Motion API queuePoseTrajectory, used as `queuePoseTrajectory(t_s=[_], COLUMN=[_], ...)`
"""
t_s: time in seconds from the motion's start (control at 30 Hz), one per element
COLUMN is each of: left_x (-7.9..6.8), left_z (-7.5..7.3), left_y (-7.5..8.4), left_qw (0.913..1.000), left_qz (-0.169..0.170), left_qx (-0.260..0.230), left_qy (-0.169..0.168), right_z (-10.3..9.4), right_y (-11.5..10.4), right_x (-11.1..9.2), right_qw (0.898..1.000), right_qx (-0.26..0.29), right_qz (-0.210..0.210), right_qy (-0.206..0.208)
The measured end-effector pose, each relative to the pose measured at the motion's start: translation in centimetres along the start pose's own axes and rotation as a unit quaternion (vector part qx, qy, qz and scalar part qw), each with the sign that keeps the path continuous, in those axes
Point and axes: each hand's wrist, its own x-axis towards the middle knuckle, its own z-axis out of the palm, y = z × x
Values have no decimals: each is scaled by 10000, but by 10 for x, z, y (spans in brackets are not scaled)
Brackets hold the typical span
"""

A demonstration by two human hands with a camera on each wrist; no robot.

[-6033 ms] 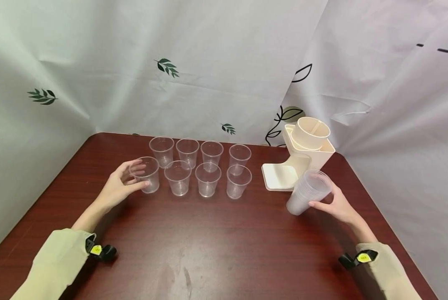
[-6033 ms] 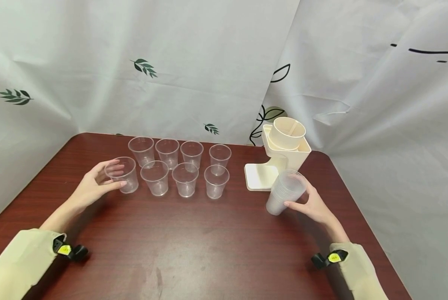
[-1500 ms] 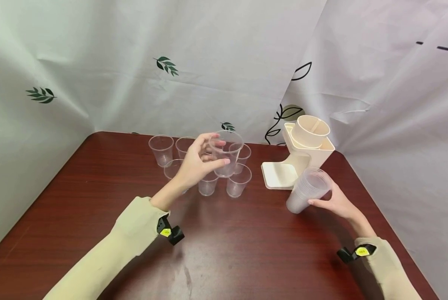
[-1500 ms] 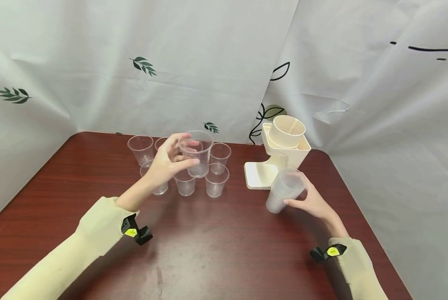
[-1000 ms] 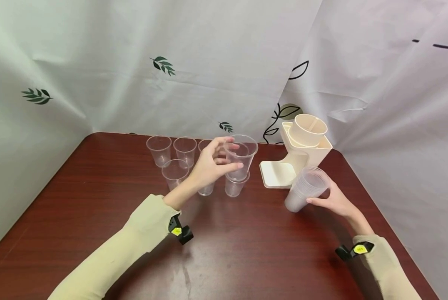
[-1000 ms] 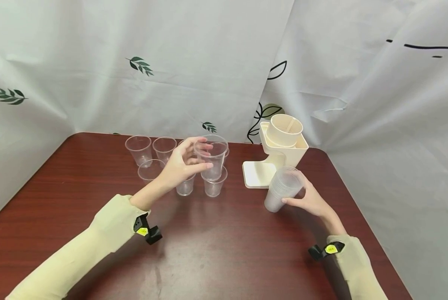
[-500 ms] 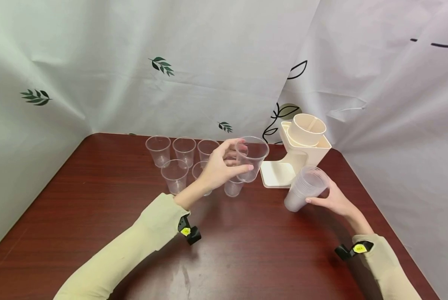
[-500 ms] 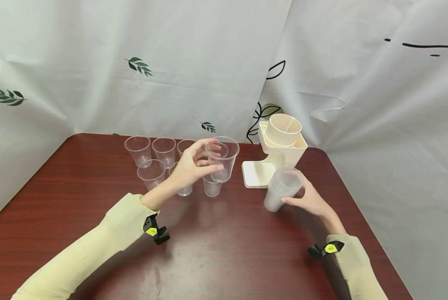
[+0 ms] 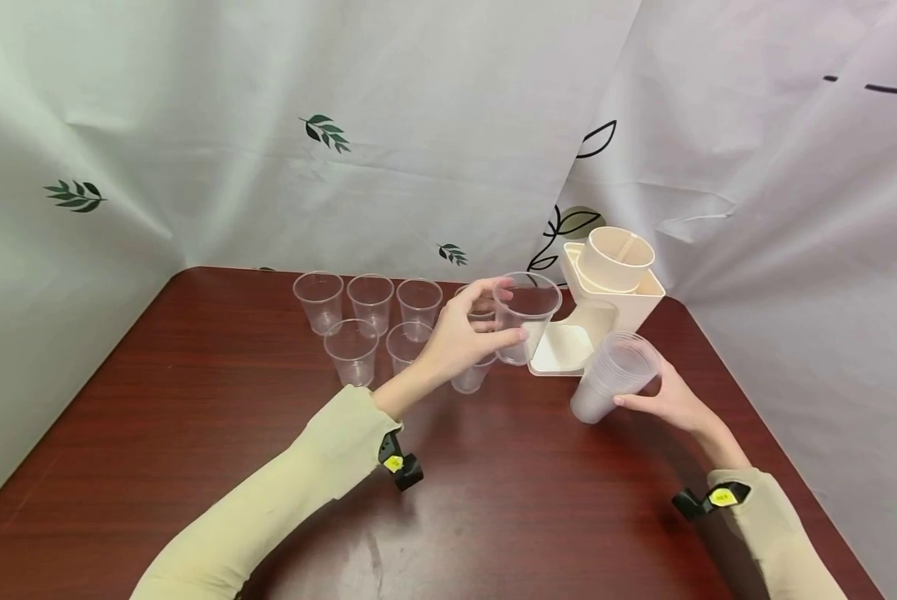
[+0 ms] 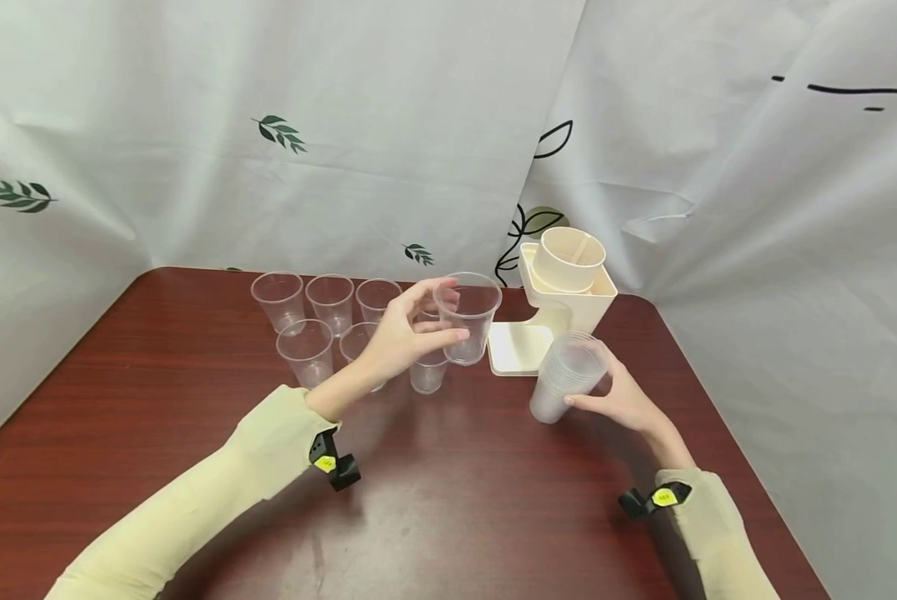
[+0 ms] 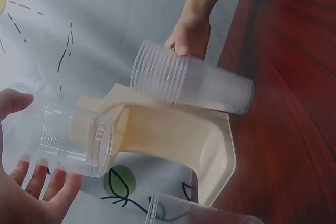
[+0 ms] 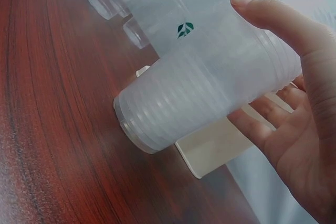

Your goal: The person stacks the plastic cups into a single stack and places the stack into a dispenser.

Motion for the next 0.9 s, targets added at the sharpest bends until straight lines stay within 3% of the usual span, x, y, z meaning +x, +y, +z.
queuePoseTrajectory(t_s=[0.43, 0.9], left_x=[8, 19], left_z=[16, 39], left_y=[5, 9], left_qw=[9994, 9991], left_qz=[38, -208], left_qx=[-332, -364], left_qy=[-94, 32], right_z=[-1, -1], right_y=[5, 1], right_x=[0, 0], right_qw=[9999, 10000], right_qx=[-17, -32], right_qz=[-105, 29], right_qy=[10, -12])
